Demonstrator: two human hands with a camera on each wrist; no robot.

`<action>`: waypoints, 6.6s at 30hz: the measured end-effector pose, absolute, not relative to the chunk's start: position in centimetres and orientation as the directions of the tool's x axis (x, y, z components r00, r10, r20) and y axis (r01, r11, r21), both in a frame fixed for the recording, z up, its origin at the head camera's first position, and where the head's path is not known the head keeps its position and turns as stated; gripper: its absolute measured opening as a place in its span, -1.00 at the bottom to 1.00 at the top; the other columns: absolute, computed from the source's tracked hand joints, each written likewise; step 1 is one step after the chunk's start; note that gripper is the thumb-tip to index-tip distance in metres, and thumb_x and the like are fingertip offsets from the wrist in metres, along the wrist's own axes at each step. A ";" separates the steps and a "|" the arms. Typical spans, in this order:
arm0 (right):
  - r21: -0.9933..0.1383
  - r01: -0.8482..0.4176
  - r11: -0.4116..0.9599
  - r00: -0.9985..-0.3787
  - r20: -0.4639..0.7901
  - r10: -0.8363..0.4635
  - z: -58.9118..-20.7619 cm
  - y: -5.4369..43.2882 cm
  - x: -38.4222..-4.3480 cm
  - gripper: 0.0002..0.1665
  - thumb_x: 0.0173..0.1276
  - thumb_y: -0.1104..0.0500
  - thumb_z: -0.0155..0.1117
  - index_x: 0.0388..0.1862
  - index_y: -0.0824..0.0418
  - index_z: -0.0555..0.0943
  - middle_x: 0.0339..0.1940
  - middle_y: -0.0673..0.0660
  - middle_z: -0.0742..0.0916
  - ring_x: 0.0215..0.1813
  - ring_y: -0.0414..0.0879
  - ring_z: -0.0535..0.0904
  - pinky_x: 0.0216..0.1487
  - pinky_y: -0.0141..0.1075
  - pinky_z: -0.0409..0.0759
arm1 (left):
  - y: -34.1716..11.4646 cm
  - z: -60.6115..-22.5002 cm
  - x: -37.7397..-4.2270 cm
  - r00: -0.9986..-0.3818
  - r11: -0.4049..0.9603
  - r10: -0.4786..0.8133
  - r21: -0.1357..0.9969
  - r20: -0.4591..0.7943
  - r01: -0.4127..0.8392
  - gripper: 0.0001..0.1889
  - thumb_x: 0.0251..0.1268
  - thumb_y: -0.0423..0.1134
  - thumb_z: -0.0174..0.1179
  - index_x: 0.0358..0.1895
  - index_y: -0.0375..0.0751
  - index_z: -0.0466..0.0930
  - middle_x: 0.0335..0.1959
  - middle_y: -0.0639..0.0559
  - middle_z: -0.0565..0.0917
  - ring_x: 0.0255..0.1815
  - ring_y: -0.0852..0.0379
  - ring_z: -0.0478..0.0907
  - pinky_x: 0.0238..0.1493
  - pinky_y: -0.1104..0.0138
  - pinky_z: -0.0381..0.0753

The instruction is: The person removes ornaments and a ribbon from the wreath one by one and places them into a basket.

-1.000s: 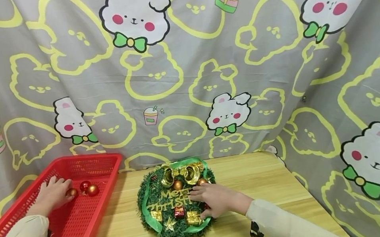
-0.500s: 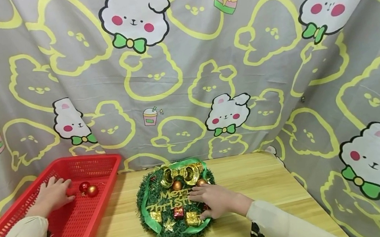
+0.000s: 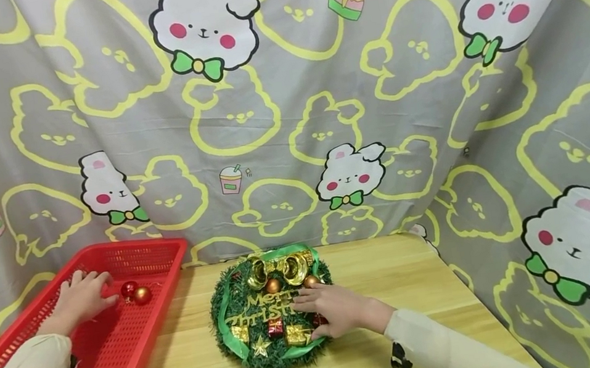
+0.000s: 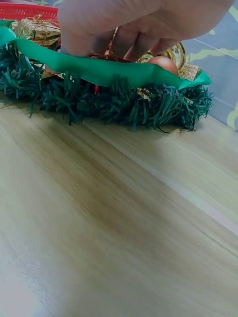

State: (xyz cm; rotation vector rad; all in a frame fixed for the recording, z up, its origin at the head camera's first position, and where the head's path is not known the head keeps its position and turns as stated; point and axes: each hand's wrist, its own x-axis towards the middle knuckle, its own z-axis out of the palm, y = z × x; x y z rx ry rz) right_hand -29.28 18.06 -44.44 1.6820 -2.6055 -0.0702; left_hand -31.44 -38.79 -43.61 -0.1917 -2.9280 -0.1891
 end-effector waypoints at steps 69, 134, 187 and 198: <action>0.049 -0.882 0.469 -0.470 -0.003 -0.883 -45.1 18.2 -28.8 -0.18 0.41 -0.17 0.31 0.52 0.17 0.40 0.49 0.18 0.52 0.50 0.11 0.45 0.45 -0.01 0.45 | -2.5 -40.9 -34.0 -0.594 0.624 0.738 0.014 0.320 0.781 -0.68 0.27 -0.01 0.42 0.05 0.08 0.69 -0.02 0.07 0.65 -0.01 0.03 0.37 0.15 0.03 0.42; 0.054 -0.889 0.455 -0.455 0.008 -0.890 -45.1 18.2 -28.7 -0.18 0.42 -0.18 0.29 0.52 0.18 0.39 0.50 0.17 0.52 0.52 0.09 0.43 0.46 -0.04 0.44 | -0.5 -42.9 -35.8 -0.692 0.693 0.708 0.050 0.143 0.719 -0.80 0.23 -0.04 0.45 -0.16 0.11 0.64 -0.25 0.24 0.70 -0.02 0.15 0.41 0.27 0.06 0.34; 0.011 -0.877 0.480 -0.480 -0.032 -0.877 -45.0 18.0 -28.7 -0.16 0.40 -0.19 0.29 0.53 0.18 0.38 0.51 0.18 0.50 0.52 0.16 0.42 0.48 0.04 0.38 | -8.0 -35.6 -35.5 -0.491 0.658 0.552 0.009 0.673 0.753 -0.61 -0.03 -0.22 0.53 -0.08 -0.05 0.66 -0.12 0.06 0.68 -0.08 0.03 0.48 0.08 0.05 0.51; 0.012 -0.882 0.472 -0.472 -0.025 -0.881 -44.5 17.7 -28.5 -0.15 0.36 -0.16 0.34 0.50 0.22 0.41 0.50 0.20 0.51 0.51 0.16 0.42 0.49 0.05 0.37 | -13.2 -32.4 -34.3 -0.501 0.721 0.505 -0.024 0.703 0.693 -0.59 -0.07 -0.24 0.50 -0.05 -0.10 0.69 -0.10 -0.02 0.72 -0.07 -0.03 0.49 0.11 0.00 0.49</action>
